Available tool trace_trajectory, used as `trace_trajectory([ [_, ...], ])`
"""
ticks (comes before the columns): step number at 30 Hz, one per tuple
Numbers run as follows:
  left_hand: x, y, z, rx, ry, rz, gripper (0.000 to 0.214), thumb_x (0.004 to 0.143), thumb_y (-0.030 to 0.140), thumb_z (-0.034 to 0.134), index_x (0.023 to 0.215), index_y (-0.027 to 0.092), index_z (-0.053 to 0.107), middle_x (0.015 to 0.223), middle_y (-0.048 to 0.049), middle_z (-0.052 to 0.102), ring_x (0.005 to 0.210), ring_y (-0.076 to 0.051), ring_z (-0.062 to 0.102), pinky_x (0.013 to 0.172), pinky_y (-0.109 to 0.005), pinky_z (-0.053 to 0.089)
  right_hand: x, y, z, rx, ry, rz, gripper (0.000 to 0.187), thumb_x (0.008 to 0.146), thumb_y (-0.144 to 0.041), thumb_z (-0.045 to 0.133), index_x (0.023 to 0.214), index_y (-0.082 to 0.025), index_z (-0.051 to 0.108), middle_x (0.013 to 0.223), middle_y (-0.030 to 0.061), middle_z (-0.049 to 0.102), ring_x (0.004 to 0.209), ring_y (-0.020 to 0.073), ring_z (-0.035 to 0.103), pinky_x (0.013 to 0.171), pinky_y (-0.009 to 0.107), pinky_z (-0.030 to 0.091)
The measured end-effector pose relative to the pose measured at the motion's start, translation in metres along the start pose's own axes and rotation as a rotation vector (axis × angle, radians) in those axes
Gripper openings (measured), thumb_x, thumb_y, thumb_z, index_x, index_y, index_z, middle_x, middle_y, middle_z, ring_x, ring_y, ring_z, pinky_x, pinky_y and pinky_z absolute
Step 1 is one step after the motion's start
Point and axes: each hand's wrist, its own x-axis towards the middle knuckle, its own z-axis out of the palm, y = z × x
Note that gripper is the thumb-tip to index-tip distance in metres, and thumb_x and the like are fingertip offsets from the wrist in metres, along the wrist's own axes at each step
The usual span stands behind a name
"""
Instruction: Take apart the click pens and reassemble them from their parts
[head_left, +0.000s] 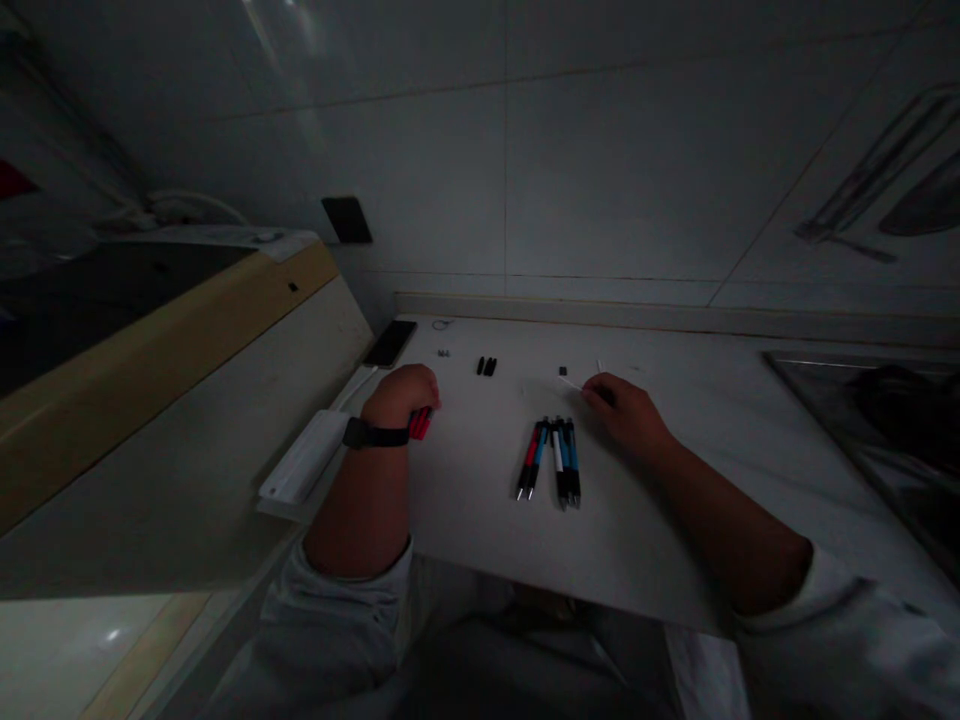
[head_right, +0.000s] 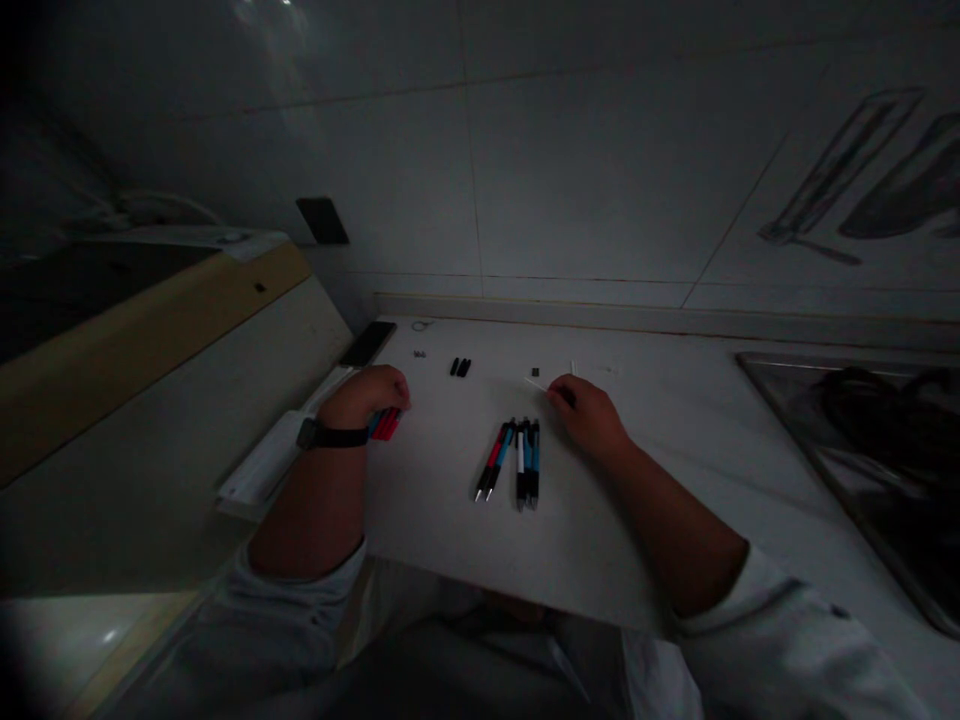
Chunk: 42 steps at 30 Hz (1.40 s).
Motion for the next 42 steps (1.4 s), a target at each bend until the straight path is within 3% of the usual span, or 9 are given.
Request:
trace_trajectory([
  [5, -0.004, 0.009, -0.001, -0.072, 0.056, 0.059, 0.01, 0.074, 0.031, 0.08, 0.076, 0.022, 0.076, 0.075, -0.0057, 0.075, 0.07, -0.02, 0.067, 0.066, -0.029, 0.046, 0.0, 0.0, 0.001, 0.1, 0.03, 0.005, 0.02, 0.093, -0.042, 0.056, 0.093, -0.024, 0.064, 0.086, 0.0062, 0.071, 0.078, 0.0222, 0.063, 0.074, 0.035, 0.047],
  [9, -0.014, 0.053, 0.007, -0.278, 0.194, 0.342, 0.018, 0.084, 0.036, 0.075, 0.095, 0.022, 0.076, 0.089, -0.004, 0.075, 0.077, -0.019, 0.067, 0.068, -0.028, 0.046, 0.003, 0.001, 0.001, 0.226, 0.042, -0.012, 0.019, 0.094, -0.043, 0.056, 0.095, -0.024, 0.061, 0.09, 0.0044, 0.07, 0.081, 0.0206, 0.063, 0.078, 0.035, 0.049],
  [13, -0.028, 0.106, 0.03, -0.417, 0.249, 0.675, 0.019, 0.092, 0.037, 0.07, 0.104, 0.023, 0.074, 0.094, -0.003, 0.073, 0.082, -0.017, 0.065, 0.077, -0.029, 0.049, 0.007, 0.001, 0.0, 0.334, 0.115, -0.024, 0.026, 0.09, -0.05, 0.061, 0.09, -0.024, 0.063, 0.092, 0.0046, 0.066, 0.08, 0.0195, 0.061, 0.077, 0.035, 0.05],
  [16, -0.036, 0.134, 0.049, -0.528, 0.323, 0.75, 0.019, 0.092, 0.033, 0.07, 0.108, 0.022, 0.071, 0.103, -0.0047, 0.071, 0.09, -0.018, 0.065, 0.083, -0.031, 0.051, 0.007, -0.005, 0.002, 0.472, 0.105, 0.026, 0.031, 0.087, -0.055, 0.065, 0.089, -0.024, 0.062, 0.08, 0.0006, 0.061, 0.073, 0.0178, 0.057, 0.072, 0.033, 0.049],
  [19, -0.039, 0.15, 0.063, -0.645, 0.335, 0.729, 0.026, 0.089, 0.035, 0.075, 0.11, 0.023, 0.067, 0.106, -0.0054, 0.072, 0.094, -0.02, 0.067, 0.086, -0.033, 0.052, 0.004, -0.015, 0.01, 0.68, 0.022, 0.081, 0.036, 0.083, -0.059, 0.07, 0.088, -0.025, 0.058, 0.076, -0.0023, 0.058, 0.071, 0.0166, 0.056, 0.07, 0.032, 0.049],
  [23, -0.034, 0.156, 0.073, -0.816, 0.245, 0.655, 0.026, 0.087, 0.034, 0.076, 0.108, 0.024, 0.064, 0.102, -0.0042, 0.074, 0.092, -0.02, 0.07, 0.084, -0.032, 0.054, -0.001, -0.03, 0.022, 0.857, -0.056, 0.141, 0.041, 0.079, -0.061, 0.075, 0.084, -0.025, 0.057, 0.074, -0.0031, 0.059, 0.07, 0.0158, 0.057, 0.071, 0.032, 0.051],
  [26, -0.03, 0.154, 0.074, -0.855, 0.245, 0.6, 0.02, 0.087, 0.028, 0.075, 0.103, 0.023, 0.064, 0.096, -0.0033, 0.075, 0.089, -0.019, 0.071, 0.082, -0.031, 0.055, -0.004, -0.034, 0.024, 0.927, -0.073, 0.177, 0.041, 0.079, -0.06, 0.077, 0.084, -0.025, 0.058, 0.076, -0.0022, 0.062, 0.073, 0.0165, 0.061, 0.073, 0.033, 0.053],
  [42, -0.019, 0.144, 0.077, -0.836, 0.283, 0.56, 0.015, 0.085, 0.027, 0.074, 0.096, 0.021, 0.066, 0.098, -0.0039, 0.074, 0.09, -0.019, 0.069, 0.088, -0.034, 0.055, 0.002, -0.021, 0.017, 0.978, 0.143, 0.28, 0.044, 0.076, -0.061, 0.079, 0.089, -0.024, 0.059, 0.093, 0.0018, 0.07, 0.081, 0.0163, 0.065, 0.075, 0.033, 0.054],
])
